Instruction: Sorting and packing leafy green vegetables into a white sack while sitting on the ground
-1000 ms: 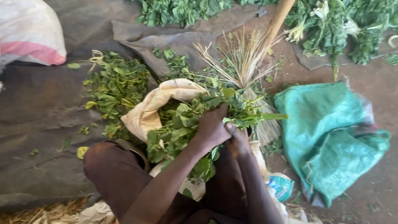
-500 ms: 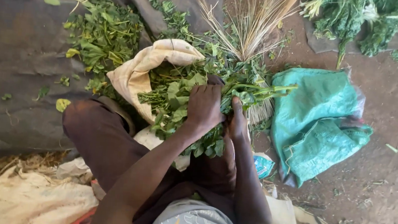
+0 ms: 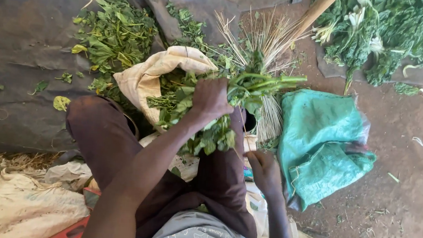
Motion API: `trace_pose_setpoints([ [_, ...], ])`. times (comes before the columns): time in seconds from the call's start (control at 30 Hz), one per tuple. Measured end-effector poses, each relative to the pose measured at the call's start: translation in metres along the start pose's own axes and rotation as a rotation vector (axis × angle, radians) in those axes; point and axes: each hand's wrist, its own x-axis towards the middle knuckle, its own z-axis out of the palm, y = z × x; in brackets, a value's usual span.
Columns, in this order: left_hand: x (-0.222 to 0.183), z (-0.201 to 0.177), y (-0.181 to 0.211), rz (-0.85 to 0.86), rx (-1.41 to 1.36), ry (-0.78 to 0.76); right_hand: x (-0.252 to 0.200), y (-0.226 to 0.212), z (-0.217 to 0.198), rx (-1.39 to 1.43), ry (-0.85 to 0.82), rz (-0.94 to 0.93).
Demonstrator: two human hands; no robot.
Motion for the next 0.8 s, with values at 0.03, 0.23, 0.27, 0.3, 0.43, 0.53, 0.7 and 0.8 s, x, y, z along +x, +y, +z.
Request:
trace_pose_setpoints([
  [0.03,0.005,-0.013,-0.003,-0.007,0.064,0.067,-0.017,-0.012,-0.011,-0.024,0.017,-0.035],
  [0.23,0.021,-0.072,0.004,0.092,0.281,0.254,-0.027,-0.096,-0.067,-0.212,0.104,-0.792],
  [0.27,0.022,-0.064,0.006,0.167,0.377,0.249,-0.020,-0.103,-0.074,-0.355,0.138,-1.040],
  [0.3,0.009,-0.078,0.021,0.183,0.386,0.238,-0.013,-0.132,-0.086,-0.343,0.152,-1.027],
  [0.43,-0.044,-0.094,0.060,0.421,0.539,0.205,0.033,-0.217,-0.138,-0.706,0.377,-1.507],
  [0.53,-0.108,-0.149,0.104,0.581,0.364,0.125,0.108,-0.227,-0.171,-0.670,0.303,-1.500],
  [0.7,-0.136,-0.221,0.112,0.450,-0.123,-0.104,0.215,-0.078,-0.085,0.016,-0.084,-1.126],
  [0.8,-0.091,-0.205,0.056,0.178,-0.361,0.016,0.224,0.021,0.030,-0.213,-0.033,-0.352],
])
